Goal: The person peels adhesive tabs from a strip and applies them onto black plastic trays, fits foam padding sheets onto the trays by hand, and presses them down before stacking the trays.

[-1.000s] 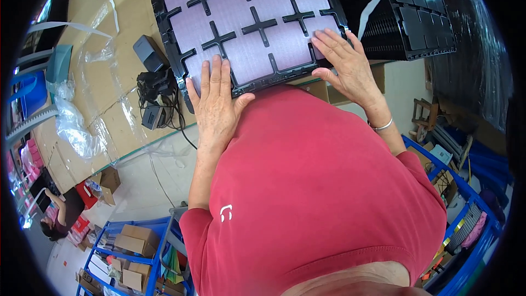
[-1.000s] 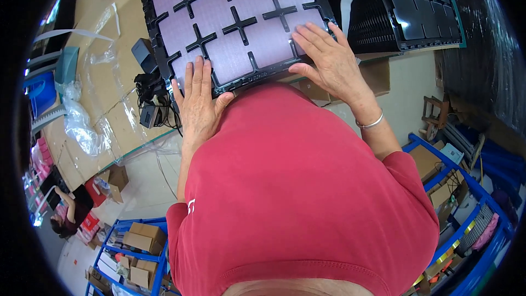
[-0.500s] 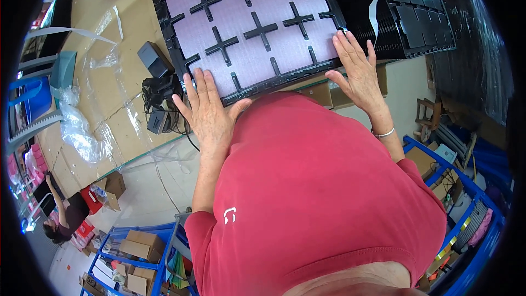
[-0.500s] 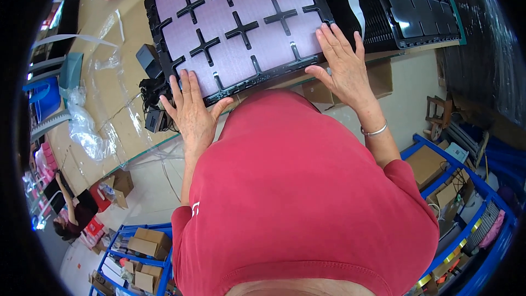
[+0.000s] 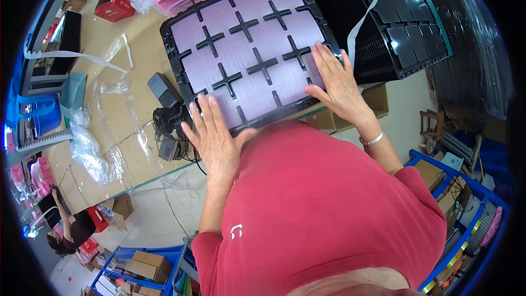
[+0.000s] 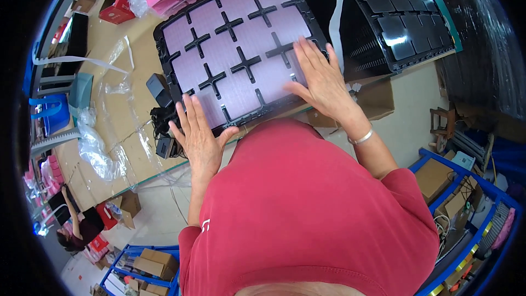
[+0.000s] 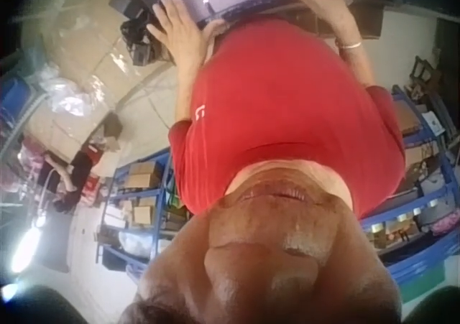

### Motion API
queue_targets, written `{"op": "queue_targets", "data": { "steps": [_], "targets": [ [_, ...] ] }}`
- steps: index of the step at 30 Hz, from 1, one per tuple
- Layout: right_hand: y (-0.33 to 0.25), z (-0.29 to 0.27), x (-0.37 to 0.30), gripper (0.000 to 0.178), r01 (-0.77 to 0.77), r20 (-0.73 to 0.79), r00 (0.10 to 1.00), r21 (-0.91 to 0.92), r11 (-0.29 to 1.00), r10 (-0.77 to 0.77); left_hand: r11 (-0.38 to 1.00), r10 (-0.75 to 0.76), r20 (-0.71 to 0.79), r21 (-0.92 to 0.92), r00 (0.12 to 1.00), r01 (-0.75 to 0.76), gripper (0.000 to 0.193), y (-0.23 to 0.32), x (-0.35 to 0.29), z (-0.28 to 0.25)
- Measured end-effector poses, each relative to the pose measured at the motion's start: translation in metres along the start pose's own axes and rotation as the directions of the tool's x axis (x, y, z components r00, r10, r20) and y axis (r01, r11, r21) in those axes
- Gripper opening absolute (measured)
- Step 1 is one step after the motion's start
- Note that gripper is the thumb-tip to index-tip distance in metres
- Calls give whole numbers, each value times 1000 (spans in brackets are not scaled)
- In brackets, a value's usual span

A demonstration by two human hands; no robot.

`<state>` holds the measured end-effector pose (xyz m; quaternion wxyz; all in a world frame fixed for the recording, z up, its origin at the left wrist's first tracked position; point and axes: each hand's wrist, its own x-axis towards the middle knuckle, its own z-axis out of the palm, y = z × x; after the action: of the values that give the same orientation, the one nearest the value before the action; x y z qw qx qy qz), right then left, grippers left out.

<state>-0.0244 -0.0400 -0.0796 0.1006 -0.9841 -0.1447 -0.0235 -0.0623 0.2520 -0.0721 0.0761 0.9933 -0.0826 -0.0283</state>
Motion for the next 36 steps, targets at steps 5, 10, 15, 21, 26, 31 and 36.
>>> {"op": "queue_targets", "data": {
  "steps": [5, 10, 15, 21, 26, 31, 36],
  "targets": [
    [14, 26, 53, 81, -41, -95, 995, -88, 995, 33, 1000, -24, -36, -8, 999, 24, 106, 1, 53, 26],
    [15, 19, 72, 86, -127, -9, 992, -129, 983, 127, 993, -97, -36, 56, 995, 99, 105, -7, 61, 28],
    [15, 19, 95, 81, -13, -90, 996, -103, 995, 3, 997, -74, -90, 18, 993, 76, 106, -2, 71, 23],
    [31, 31, 153, 75, -15, 42, 999, -102, 995, 20, 997, -41, -114, -72, 993, 33, 104, 1, 105, 18],
    [50, 48, 174, 80, 6, -94, 996, -31, 999, -9, 995, -90, -92, -44, 992, 86, 102, -15, 115, 20],
    [59, 48, 172, 78, 2, -100, 995, -179, 984, -20, 993, -13, -188, -115, 982, -9, 96, -5, 137, 11],
    [50, 47, 175, 77, 14, -89, 996, -153, 988, -28, 995, -33, -199, -96, 979, 14, 87, -26, 185, 34]
  ]
}}
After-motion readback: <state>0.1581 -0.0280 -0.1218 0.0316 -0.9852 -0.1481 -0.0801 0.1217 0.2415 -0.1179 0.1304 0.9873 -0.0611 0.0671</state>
